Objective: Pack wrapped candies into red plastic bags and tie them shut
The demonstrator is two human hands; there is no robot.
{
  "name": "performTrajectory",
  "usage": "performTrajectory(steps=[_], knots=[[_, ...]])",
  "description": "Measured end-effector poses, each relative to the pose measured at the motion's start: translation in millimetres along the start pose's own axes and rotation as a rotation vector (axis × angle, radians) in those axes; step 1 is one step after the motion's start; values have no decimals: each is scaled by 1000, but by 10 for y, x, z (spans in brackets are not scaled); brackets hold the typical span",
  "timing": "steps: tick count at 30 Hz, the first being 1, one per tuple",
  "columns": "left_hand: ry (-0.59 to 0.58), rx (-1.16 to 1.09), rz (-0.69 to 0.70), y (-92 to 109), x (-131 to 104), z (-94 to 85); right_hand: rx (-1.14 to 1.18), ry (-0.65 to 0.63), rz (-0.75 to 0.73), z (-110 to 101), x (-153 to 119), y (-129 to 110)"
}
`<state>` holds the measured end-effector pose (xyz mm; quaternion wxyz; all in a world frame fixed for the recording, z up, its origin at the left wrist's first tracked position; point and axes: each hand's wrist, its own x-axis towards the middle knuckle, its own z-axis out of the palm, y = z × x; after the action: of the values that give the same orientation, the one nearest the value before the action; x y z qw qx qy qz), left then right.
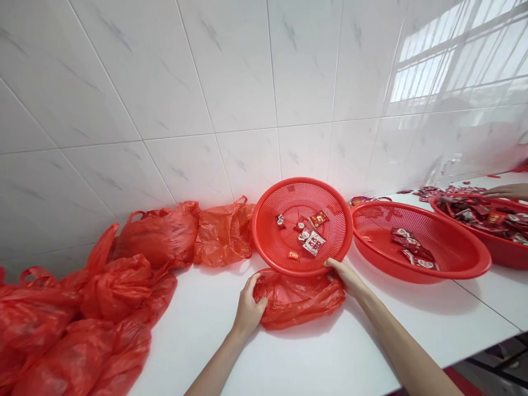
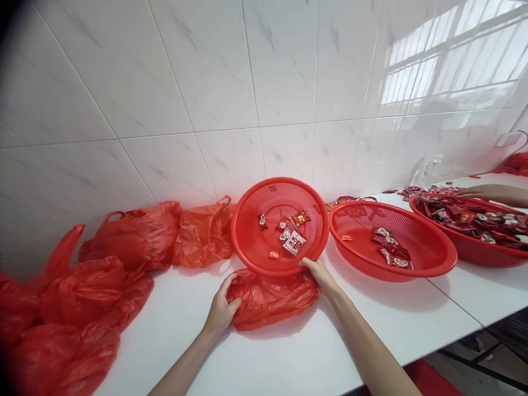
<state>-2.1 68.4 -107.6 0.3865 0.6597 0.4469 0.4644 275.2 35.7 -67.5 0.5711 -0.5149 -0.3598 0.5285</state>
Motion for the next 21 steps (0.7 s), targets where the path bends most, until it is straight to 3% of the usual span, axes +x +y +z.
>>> performTrajectory(steps=[8,17,21], knots=[[-124,-163,-86,40,56,-55,36,68,-23,16,-19,-25],[-187,-213,-117,145,74,-80,29,125,-39,24,-21,-42],[-161,-204,-165,144,78,-104,22,138,-31,16,-30,-57]])
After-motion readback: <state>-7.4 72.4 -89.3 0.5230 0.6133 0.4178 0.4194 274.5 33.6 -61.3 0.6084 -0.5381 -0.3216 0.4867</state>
